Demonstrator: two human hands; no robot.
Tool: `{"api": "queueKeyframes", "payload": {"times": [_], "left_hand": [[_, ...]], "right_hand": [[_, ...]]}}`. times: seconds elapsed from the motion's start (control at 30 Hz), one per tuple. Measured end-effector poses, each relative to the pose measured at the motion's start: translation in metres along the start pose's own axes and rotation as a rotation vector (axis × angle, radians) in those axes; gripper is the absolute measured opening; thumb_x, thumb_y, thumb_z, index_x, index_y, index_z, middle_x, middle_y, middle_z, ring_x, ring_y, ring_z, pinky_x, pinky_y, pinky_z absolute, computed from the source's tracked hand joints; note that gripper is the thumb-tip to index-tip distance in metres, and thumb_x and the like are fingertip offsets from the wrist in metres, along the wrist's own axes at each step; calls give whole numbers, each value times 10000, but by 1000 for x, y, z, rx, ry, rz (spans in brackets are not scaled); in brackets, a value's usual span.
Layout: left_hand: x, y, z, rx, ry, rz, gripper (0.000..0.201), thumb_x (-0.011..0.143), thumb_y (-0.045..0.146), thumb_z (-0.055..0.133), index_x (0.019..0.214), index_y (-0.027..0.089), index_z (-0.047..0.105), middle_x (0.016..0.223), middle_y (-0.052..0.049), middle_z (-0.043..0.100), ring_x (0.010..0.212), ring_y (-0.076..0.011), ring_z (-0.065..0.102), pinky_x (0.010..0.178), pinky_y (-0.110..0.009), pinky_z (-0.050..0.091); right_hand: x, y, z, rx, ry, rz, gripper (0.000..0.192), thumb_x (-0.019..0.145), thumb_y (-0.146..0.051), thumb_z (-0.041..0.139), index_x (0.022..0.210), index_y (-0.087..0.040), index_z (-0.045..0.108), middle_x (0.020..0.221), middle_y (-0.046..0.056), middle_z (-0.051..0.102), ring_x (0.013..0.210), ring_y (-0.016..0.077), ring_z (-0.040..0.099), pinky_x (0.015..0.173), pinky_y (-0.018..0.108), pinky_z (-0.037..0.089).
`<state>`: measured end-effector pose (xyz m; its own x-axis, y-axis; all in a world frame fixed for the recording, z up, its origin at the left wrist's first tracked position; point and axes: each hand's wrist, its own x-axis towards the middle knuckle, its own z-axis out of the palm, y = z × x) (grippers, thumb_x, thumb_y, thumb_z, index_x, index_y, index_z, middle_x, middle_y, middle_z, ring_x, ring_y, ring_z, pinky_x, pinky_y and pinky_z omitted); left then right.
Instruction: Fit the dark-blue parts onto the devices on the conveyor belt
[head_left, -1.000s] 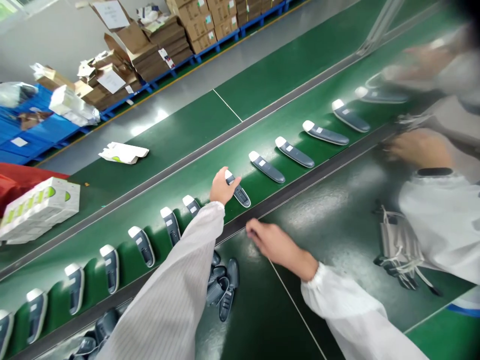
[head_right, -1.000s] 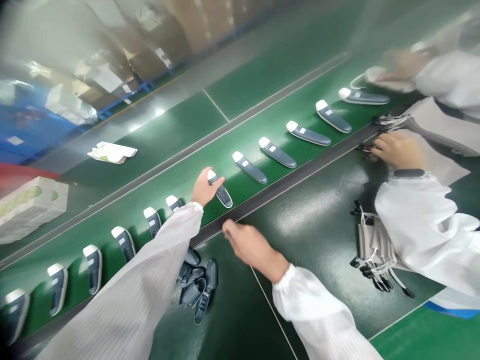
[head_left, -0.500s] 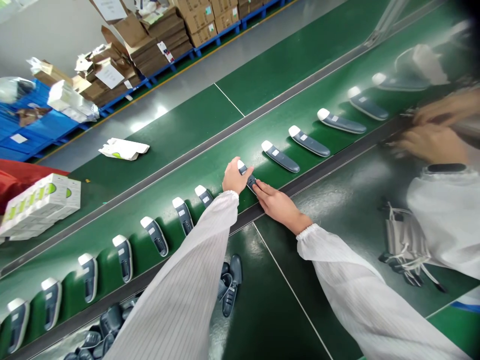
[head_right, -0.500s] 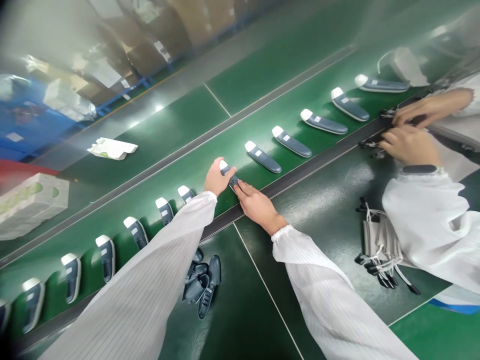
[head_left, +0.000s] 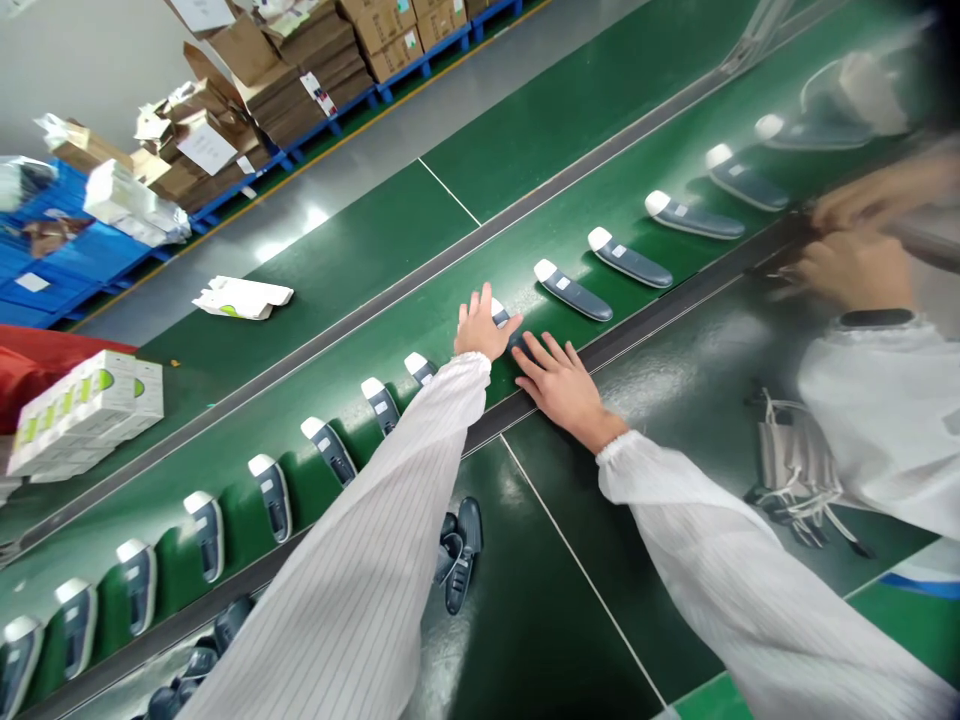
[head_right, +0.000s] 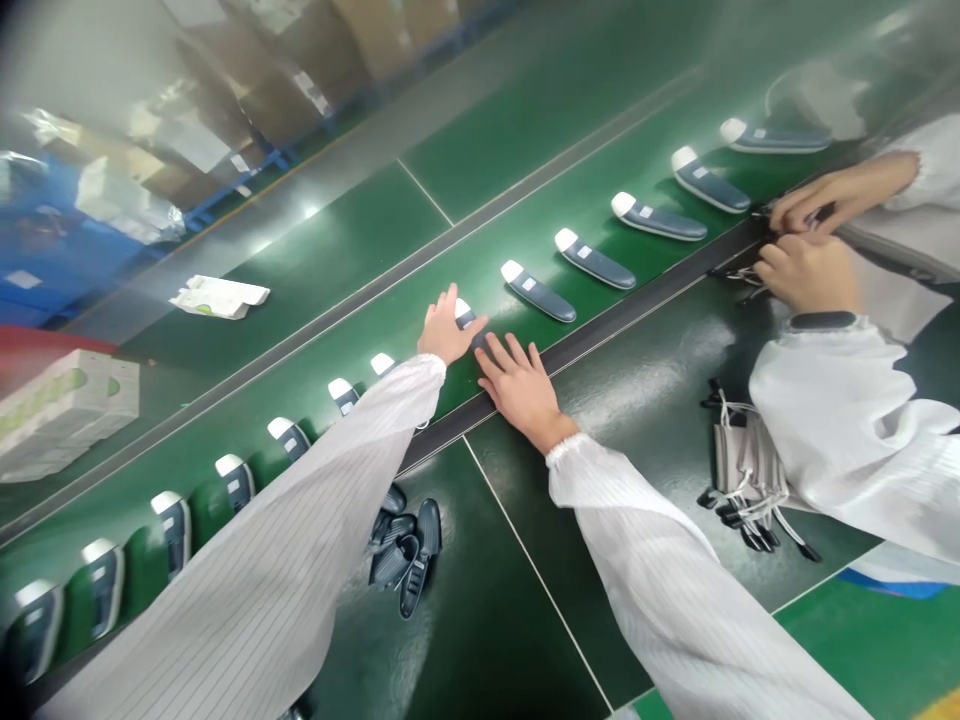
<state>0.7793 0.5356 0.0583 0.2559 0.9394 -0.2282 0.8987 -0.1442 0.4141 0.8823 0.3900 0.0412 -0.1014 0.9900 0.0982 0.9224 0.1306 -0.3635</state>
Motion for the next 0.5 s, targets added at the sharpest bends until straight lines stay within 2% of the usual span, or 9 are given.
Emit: {"api": "queueKeyframes", "payload": {"times": [0.07, 0.13, 0.2, 0.27, 0.33, 0.4, 0.47, 0.5], "left_hand": [[-4, -11, -16, 36, 25, 13, 842, 876, 648, 492, 1563, 298, 152, 1651, -30, 147, 1511, -313, 121, 1189, -489, 256], [-14, -31, -32, 74, 83, -7, 824, 887, 672, 440, 1566, 306, 150, 1656, -36, 112, 1514, -322, 93, 1198, -538, 201], [-26, -54, -44, 108, 95, -78, 806, 892, 654, 444, 1559, 270, 204, 1637, -90, 189, 1495, -354, 167, 1183, -582, 200], [-37, -74, -49, 118, 13, -146, 780, 884, 589, 505, 1535, 222, 283, 1580, -145, 326, 1442, -368, 305, 1156, -564, 273], [-44, -87, -47, 101, -89, -146, 715, 868, 509, 564, 1487, 204, 377, 1528, -149, 413, 1378, -343, 415, 1127, -490, 348], [-45, -91, -41, 68, -123, -110, 670, 850, 465, 606, 1444, 209, 432, 1514, -128, 438, 1349, -316, 453, 1109, -427, 377], [-45, -90, -35, 37, -87, -93, 667, 837, 466, 636, 1425, 218, 446, 1502, -112, 456, 1344, -305, 458, 1107, -404, 375], [-44, -88, -33, 22, -69, -93, 672, 831, 473, 647, 1420, 220, 447, 1491, -107, 470, 1340, -303, 461, 1106, -400, 374]], "right_hand": [[-27, -28, -8, 57, 22, -13, 466, 1006, -299, 426, 1435, -121, 461, 1510, 175, 432, 1273, 341, 491, 1028, 520, 443], [-56, -58, -12, 194, -77, -243, 425, 992, -269, 455, 1400, -160, 500, 1434, 135, 531, 1106, 261, 584, 931, 416, 497], [-77, -83, -10, 273, -202, -493, 455, 931, -154, 523, 1372, -263, 518, 1477, 37, 497, 1044, 209, 580, 857, 351, 497], [-86, -96, -3, 277, -268, -639, 494, 864, -57, 556, 1286, -311, 573, 1468, -28, 501, 1065, 200, 547, 836, 332, 470], [-83, -97, 4, 249, -287, -703, 402, 847, -39, 569, 1163, -280, 635, 1323, -16, 611, 1087, 212, 522, 842, 335, 441], [-75, -89, 8, 231, -300, -755, 280, 865, -75, 584, 1084, -234, 656, 1128, 22, 673, 1059, 214, 527, 840, 334, 423], [-63, -79, 9, 219, -282, -742, 258, 902, -140, 580, 1140, -219, 639, 1055, 48, 662, 1002, 212, 543, 829, 334, 417], [-55, -73, 8, 210, -250, -673, 289, 927, -178, 561, 1208, -223, 615, 1057, 60, 648, 972, 213, 549, 820, 337, 417]]}}
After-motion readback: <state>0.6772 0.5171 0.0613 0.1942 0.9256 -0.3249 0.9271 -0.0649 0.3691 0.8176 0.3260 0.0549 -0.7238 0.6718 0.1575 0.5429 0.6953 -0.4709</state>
